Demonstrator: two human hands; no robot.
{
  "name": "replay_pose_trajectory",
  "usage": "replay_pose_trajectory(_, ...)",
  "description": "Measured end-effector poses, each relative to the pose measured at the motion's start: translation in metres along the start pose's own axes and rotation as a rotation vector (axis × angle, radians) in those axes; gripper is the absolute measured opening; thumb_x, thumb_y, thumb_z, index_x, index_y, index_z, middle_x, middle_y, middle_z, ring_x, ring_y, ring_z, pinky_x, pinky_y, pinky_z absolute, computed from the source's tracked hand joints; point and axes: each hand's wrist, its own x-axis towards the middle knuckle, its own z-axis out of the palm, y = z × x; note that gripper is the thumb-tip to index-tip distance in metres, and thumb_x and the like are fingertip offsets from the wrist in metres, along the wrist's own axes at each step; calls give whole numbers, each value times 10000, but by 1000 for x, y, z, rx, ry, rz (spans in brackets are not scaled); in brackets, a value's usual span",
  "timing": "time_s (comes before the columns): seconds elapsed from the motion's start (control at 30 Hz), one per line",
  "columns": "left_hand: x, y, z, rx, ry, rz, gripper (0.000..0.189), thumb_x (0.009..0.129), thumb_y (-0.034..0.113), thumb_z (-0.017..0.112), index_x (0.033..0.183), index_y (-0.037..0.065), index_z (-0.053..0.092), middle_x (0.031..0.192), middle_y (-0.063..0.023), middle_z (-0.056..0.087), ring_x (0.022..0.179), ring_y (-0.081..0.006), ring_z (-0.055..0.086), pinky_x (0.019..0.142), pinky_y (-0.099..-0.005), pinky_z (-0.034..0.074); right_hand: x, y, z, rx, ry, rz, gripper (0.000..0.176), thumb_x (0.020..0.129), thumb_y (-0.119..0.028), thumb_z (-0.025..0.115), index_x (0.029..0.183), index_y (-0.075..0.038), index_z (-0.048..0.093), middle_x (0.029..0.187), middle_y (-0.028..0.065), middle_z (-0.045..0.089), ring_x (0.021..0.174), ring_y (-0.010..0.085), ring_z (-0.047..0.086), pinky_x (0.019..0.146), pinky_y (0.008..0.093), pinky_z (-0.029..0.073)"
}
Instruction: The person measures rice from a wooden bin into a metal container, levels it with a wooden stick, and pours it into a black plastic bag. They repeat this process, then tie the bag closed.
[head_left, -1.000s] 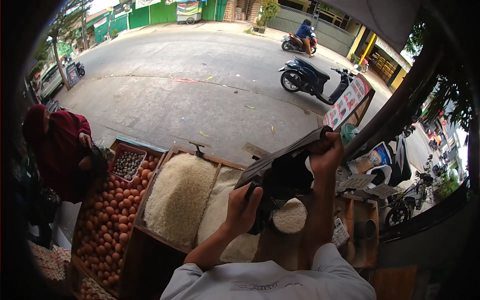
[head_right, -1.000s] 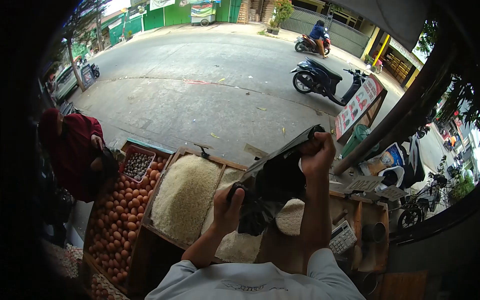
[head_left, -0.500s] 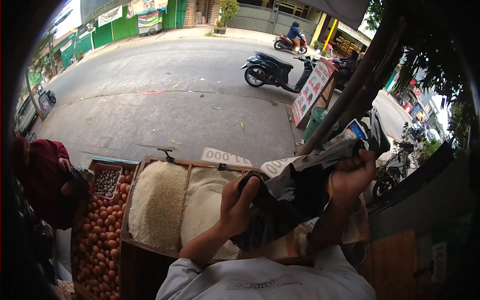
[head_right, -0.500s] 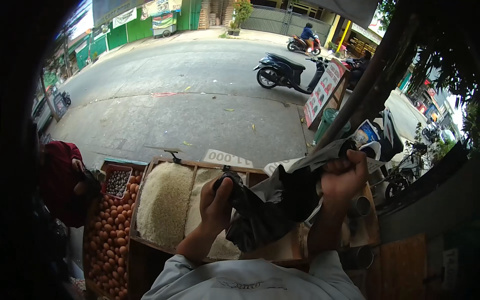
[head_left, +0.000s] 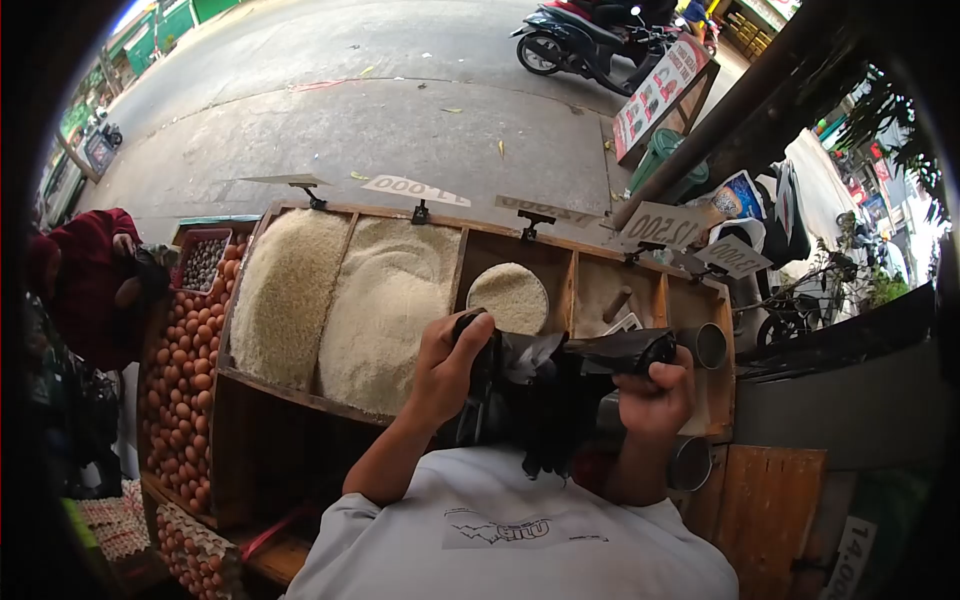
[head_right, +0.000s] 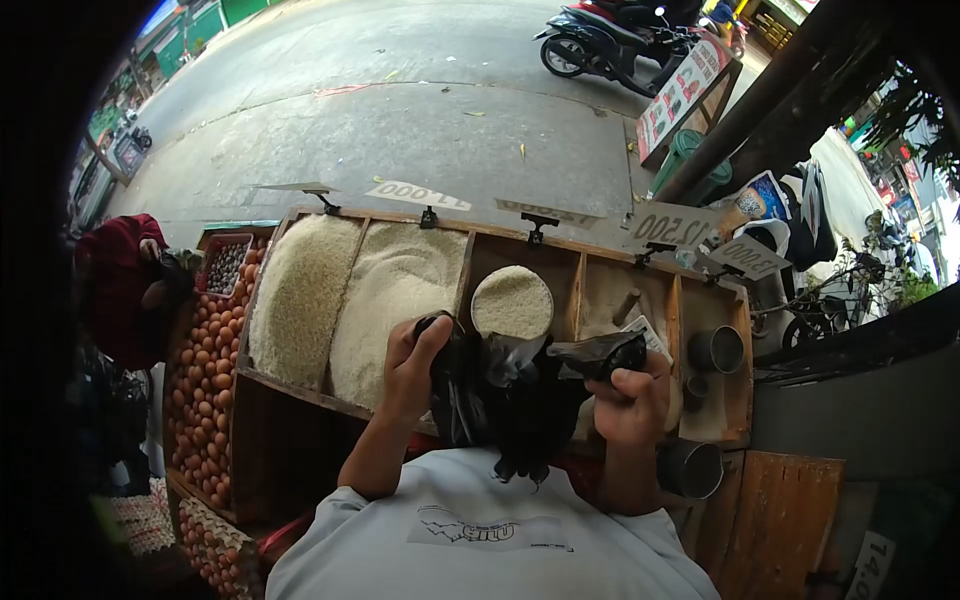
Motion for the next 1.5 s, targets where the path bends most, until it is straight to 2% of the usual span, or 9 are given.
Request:
replay_pose_trajectory(0.1, 7, -2, 24, 37, -82, -8, 355, 942, 231, 487, 642, 51, 425, 606, 72, 371, 564, -28, 314, 495, -222, 268, 1, -18, 5, -33, 150, -34, 127, 675, -42, 473, 719, 73, 507, 687, 111, 548, 540, 147, 496, 463, 247, 418)
replay_pose_trajectory(0.47, -9, -24, 38, 235, -236, -39, 339, 942, 210, 477, 682, -6, 498, 581, 43, 431, 547, -40, 355, 473, -225, 290, -8, 9, 3, -361, -460, 286, 139, 735, -90, 515, 681, 35, 539, 591, 9, 495, 498, 103, 427, 470, 251, 322)
replay_pose_trajectory(0.53, -19, -20, 26, 260, -196, -53, 339, 937, 200, 481, 670, -8, 496, 575, 40, 435, 544, -39, 360, 469, -224, 287, -10, 18, 7, -565, -845, 203, 134, 743, -90, 518, 692, 30, 549, 587, 15, 496, 512, 110, 439, 482, 253, 330)
replay_pose_trajectory(0.8, -26, -16, -8, 249, -23, -81, 359, 906, 165, 514, 598, -11, 456, 513, 15, 423, 488, -61, 337, 439, -257, 273, -22, 30, 3, -182, -530, 246, 203, 674, -108, 526, 776, 62, 572, 603, 32, 529, 556, 93, 453, 519, 239, 344)
replay_pose_trajectory(0.87, -22, -33, -8, 452, -69, -72, 354, 894, 167, 528, 602, -14, 446, 501, -19, 413, 472, -88, 332, 439, -279, 280, -30, 48, -7, -78, -356, 496, 122, 747, -86, 531, 673, 11, 547, 589, -10, 493, 543, 69, 426, 512, 234, 325)
replay_pose_trajectory(0.97, -22, -70, -17, 697, -99, -91, 337, 872, 176, 550, 623, -22, 440, 494, -102, 375, 447, -161, 316, 446, -326, 298, -32, 86, -14, -182, -518, 580, 171, 775, -93, 544, 630, -7, 508, 569, -42, 453, 526, 44, 373, 478, 235, 289)
replay_pose_trajectory(1.3, -42, -69, -71, 371, 317, -168, 289, 897, 173, 535, 693, -31, 561, 536, 44, 459, 521, -35, 386, 458, -265, 302, 0, 90, -47, -224, -447, 358, 153, 795, -62, 540, 654, -12, 507, 579, -23, 474, 499, 47, 386, 453, 216, 293)
replay_pose_trajectory(1.4, -43, -74, -74, 725, 227, -167, 248, 836, 157, 588, 673, -25, 547, 541, -75, 524, 483, -202, 480, 477, -322, 353, 7, 86, -88, -270, -319, 284, 154, 797, -84, 553, 677, 10, 533, 581, 0, 508, 483, 66, 419, 456, 208, 325)
replay_pose_trajectory(1.5, -42, -82, -65, 1123, 100, -97, 217, 732, 122, 638, 665, -8, 477, 631, -197, 525, 612, -407, 509, 544, -415, 401, 23, 71, -124, -1062, -164, 442, 228, 791, -125, 572, 602, -5, 530, 551, 17, 510, 502, 75, 453, 466, 248, 356)
